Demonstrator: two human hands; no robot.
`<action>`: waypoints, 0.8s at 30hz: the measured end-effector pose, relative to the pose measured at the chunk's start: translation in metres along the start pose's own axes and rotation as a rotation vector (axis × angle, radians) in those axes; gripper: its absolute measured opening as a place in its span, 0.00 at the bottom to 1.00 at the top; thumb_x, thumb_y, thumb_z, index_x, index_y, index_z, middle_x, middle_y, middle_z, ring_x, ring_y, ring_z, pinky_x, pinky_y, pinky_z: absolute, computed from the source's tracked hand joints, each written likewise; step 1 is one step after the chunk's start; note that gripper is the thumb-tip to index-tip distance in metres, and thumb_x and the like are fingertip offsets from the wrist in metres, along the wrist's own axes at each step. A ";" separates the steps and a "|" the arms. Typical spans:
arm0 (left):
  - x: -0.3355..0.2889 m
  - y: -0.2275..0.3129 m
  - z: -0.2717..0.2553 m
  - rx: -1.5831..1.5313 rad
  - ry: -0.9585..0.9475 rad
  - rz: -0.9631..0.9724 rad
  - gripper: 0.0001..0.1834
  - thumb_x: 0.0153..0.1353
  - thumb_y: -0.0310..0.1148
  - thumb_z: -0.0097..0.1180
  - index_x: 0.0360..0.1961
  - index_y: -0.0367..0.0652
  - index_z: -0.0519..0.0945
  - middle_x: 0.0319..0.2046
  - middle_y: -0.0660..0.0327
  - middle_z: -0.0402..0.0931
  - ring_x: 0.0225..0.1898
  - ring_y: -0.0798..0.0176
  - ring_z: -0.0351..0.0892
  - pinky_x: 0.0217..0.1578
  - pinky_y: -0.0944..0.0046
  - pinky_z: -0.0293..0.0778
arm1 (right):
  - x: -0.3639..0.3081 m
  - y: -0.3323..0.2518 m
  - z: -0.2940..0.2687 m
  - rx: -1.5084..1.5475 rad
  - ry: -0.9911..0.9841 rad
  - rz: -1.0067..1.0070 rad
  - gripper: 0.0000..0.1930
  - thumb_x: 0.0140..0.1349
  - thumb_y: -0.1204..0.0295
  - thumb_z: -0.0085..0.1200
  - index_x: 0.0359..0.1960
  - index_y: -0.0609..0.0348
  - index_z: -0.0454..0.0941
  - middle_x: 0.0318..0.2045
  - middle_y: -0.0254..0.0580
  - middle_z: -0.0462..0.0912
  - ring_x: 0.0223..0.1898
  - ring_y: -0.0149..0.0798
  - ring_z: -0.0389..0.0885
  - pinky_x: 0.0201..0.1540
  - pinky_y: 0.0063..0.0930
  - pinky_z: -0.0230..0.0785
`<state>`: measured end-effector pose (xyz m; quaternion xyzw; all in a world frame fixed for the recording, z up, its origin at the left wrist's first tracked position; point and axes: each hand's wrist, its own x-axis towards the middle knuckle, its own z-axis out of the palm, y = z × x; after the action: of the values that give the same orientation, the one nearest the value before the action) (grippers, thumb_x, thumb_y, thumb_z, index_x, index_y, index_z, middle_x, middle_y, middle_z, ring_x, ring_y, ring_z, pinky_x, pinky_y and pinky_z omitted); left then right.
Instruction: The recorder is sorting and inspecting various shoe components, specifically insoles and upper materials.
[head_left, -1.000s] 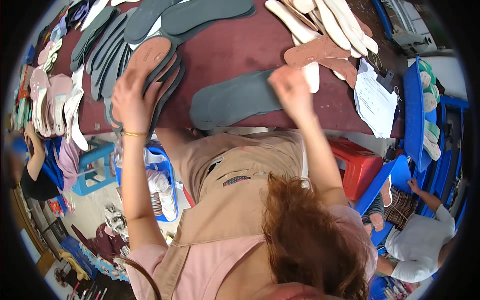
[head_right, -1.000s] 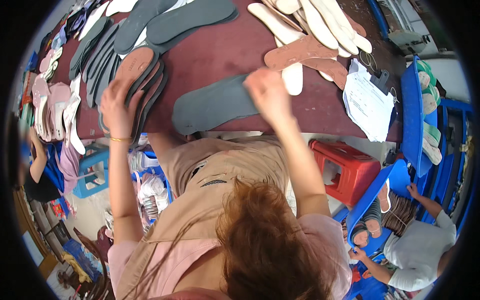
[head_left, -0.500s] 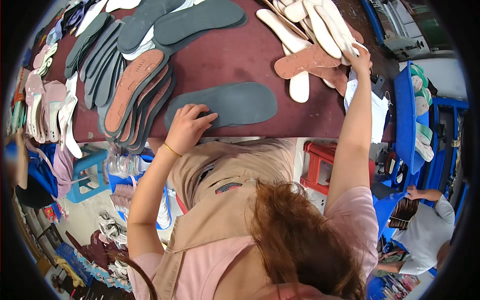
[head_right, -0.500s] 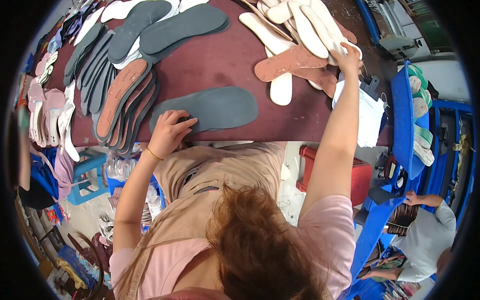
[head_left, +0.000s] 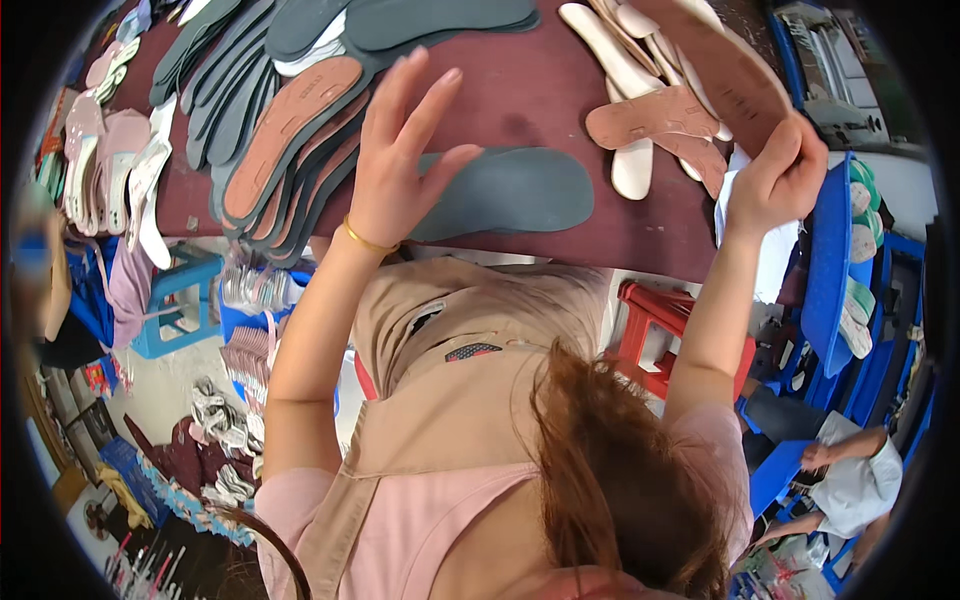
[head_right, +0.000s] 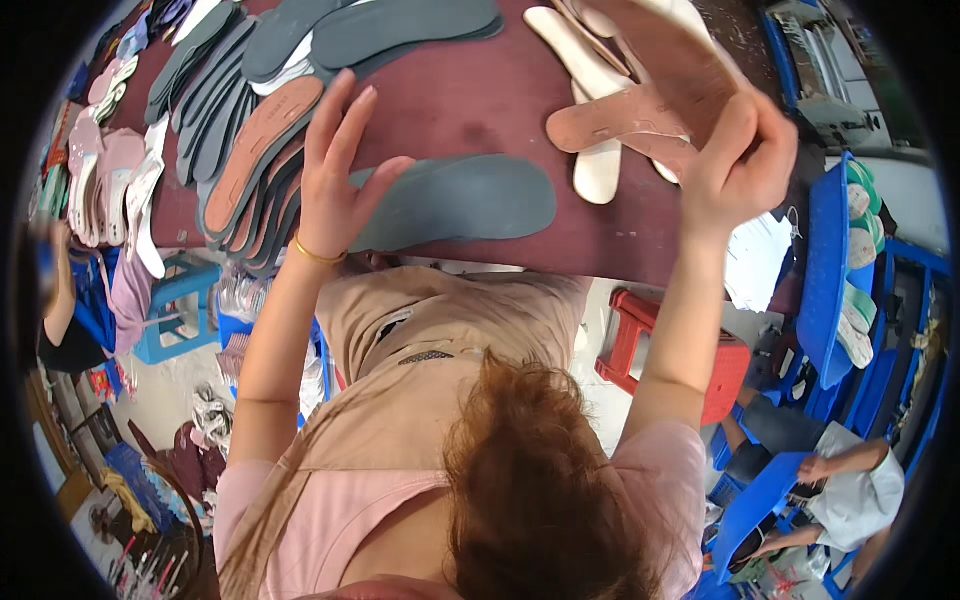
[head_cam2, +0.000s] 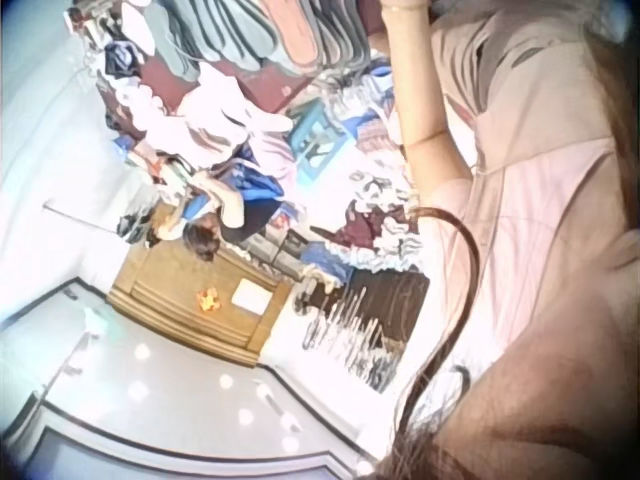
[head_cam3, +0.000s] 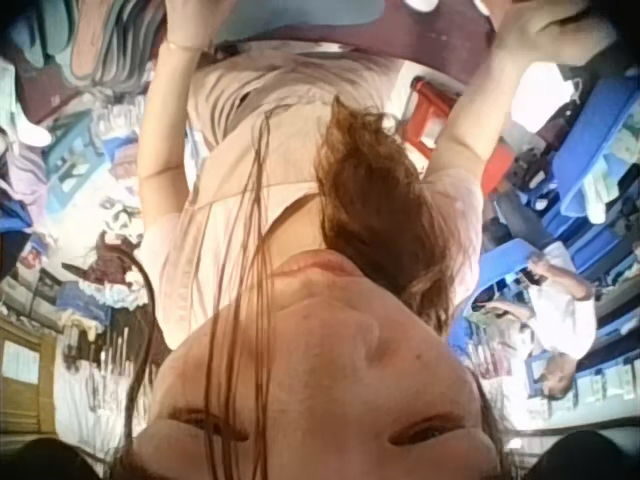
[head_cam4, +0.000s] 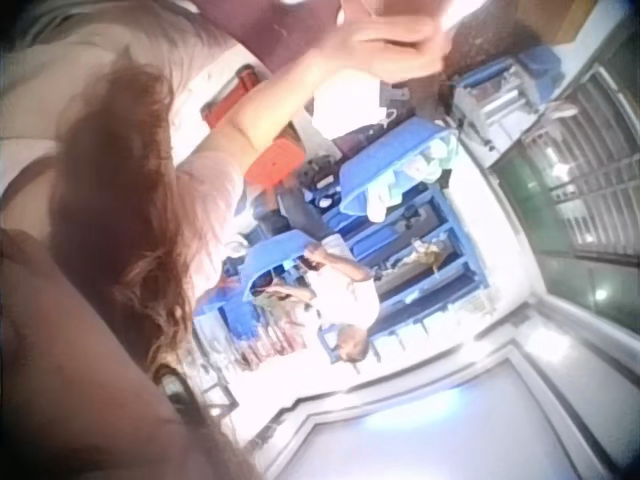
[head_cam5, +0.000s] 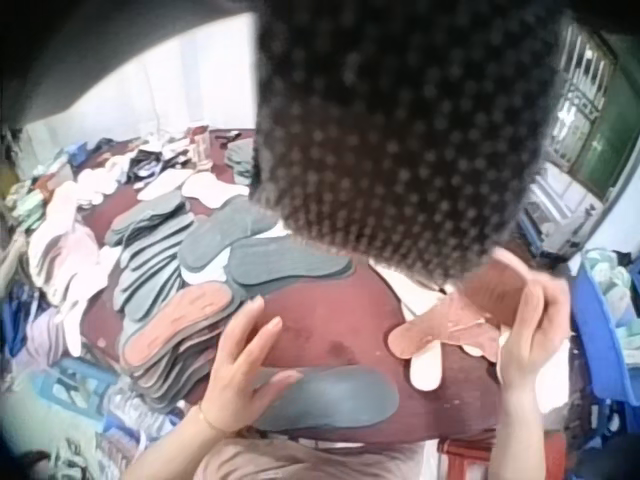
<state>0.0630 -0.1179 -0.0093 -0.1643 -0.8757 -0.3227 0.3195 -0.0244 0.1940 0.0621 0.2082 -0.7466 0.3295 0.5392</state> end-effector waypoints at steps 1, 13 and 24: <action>0.003 0.001 -0.002 0.018 0.099 0.071 0.36 0.46 0.30 0.69 0.59 0.48 0.72 0.60 0.50 0.65 0.61 0.46 0.65 0.58 0.53 0.65 | -0.015 -0.030 0.003 0.141 -0.044 0.207 0.08 0.66 0.72 0.53 0.37 0.65 0.77 0.35 0.39 0.81 0.35 0.29 0.76 0.42 0.21 0.69; -0.120 0.004 -0.022 -0.615 -0.314 -0.736 0.32 0.44 0.35 0.71 0.53 0.43 0.76 0.54 0.57 0.72 0.56 0.55 0.70 0.53 0.56 0.69 | -0.160 -0.035 -0.005 0.733 -0.391 1.692 0.14 0.64 0.67 0.57 0.45 0.66 0.77 0.35 0.36 0.81 0.34 0.26 0.79 0.38 0.21 0.73; -0.111 -0.021 -0.004 -0.140 -0.281 -0.460 0.40 0.41 0.32 0.71 0.59 0.46 0.68 0.48 0.65 0.79 0.49 0.58 0.72 0.50 0.57 0.62 | -0.184 -0.041 -0.010 0.085 -0.623 1.071 0.19 0.56 0.67 0.65 0.46 0.66 0.81 0.33 0.33 0.76 0.24 0.22 0.69 0.21 0.17 0.63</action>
<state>0.1368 -0.1452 -0.0900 -0.0260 -0.9013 -0.4205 0.1010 0.0710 0.1645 -0.0978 -0.0875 -0.8560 0.5074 0.0469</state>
